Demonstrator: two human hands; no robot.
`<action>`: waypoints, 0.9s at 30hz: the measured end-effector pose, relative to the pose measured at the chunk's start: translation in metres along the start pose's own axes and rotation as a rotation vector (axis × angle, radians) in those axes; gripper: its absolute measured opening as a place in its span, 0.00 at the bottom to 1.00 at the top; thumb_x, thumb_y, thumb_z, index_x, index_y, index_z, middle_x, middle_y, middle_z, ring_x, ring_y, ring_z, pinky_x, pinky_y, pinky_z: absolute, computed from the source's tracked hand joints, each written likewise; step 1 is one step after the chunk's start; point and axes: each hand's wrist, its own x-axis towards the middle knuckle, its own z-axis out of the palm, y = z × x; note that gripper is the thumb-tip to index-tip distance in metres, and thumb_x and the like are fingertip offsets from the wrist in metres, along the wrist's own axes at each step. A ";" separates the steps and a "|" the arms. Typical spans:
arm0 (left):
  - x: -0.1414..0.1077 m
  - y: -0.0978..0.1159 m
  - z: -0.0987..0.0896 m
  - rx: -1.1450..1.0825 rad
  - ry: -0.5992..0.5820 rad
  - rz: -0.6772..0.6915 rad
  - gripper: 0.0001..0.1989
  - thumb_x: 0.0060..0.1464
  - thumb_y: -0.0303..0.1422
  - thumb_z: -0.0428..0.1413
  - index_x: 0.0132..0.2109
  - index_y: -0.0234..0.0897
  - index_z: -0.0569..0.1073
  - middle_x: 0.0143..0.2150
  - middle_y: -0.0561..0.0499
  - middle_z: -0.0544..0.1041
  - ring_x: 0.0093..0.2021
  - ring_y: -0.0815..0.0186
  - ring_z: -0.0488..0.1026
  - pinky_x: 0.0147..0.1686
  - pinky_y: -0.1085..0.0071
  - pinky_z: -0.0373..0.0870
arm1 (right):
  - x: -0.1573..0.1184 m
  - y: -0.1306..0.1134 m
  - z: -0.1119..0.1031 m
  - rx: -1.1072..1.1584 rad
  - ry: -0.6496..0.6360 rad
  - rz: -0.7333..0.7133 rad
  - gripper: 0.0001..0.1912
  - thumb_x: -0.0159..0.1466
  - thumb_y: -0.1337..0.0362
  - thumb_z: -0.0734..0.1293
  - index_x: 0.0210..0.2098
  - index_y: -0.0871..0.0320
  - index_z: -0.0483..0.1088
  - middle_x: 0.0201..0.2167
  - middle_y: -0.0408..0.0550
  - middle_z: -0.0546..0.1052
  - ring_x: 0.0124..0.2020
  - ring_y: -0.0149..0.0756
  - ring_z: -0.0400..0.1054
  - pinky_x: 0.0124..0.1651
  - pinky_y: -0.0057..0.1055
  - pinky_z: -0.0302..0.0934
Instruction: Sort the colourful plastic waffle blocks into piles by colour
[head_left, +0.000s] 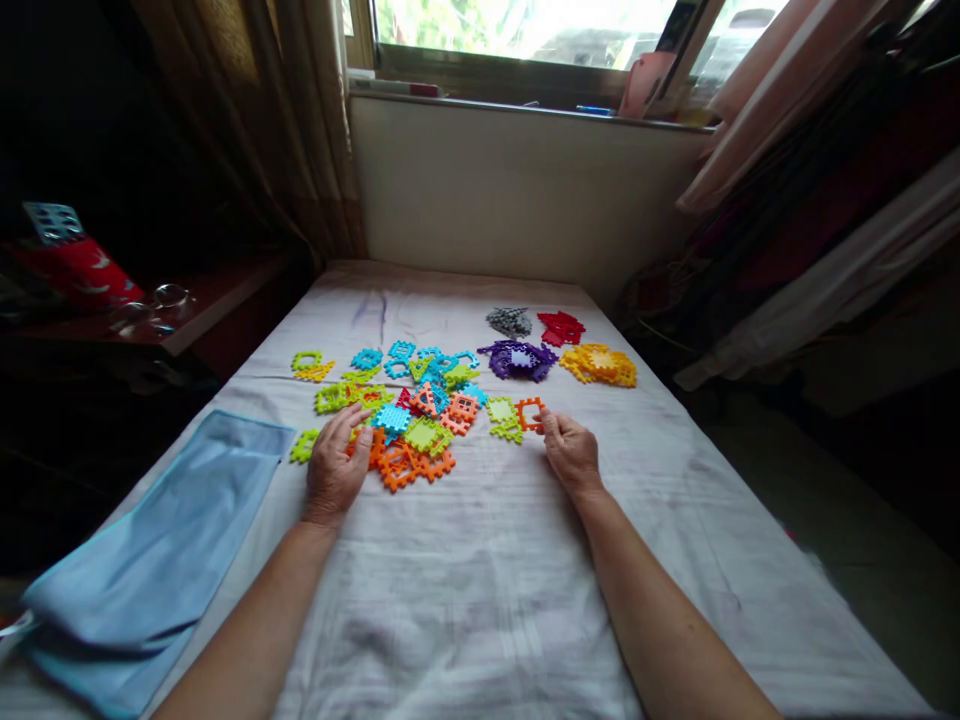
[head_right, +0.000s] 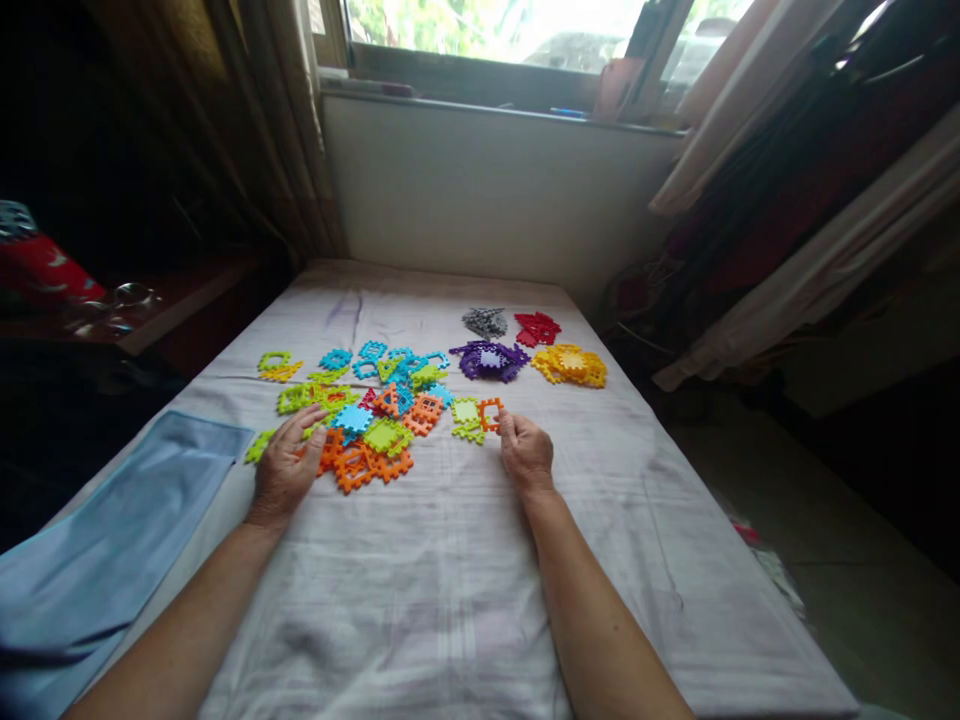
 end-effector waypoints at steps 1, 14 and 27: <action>0.001 -0.003 -0.001 0.002 0.007 -0.017 0.19 0.63 0.43 0.45 0.50 0.40 0.74 0.55 0.45 0.77 0.59 0.59 0.71 0.63 0.58 0.65 | 0.008 0.004 -0.002 -0.012 -0.001 0.068 0.28 0.67 0.45 0.54 0.35 0.56 0.79 0.28 0.50 0.81 0.31 0.39 0.74 0.35 0.31 0.63; 0.002 -0.017 0.004 -0.159 0.049 -0.118 0.17 0.59 0.42 0.51 0.48 0.39 0.75 0.53 0.45 0.79 0.56 0.58 0.74 0.60 0.58 0.68 | 0.009 0.007 0.010 -0.517 0.085 -0.214 0.16 0.66 0.63 0.62 0.49 0.58 0.76 0.45 0.55 0.77 0.46 0.44 0.67 0.50 0.37 0.60; 0.002 -0.013 0.009 -0.148 -0.024 -0.081 0.17 0.58 0.40 0.50 0.50 0.39 0.75 0.55 0.44 0.78 0.58 0.58 0.73 0.61 0.58 0.67 | -0.016 -0.043 0.039 -0.297 -0.037 -0.411 0.11 0.67 0.64 0.62 0.40 0.56 0.77 0.42 0.52 0.78 0.43 0.40 0.70 0.48 0.33 0.62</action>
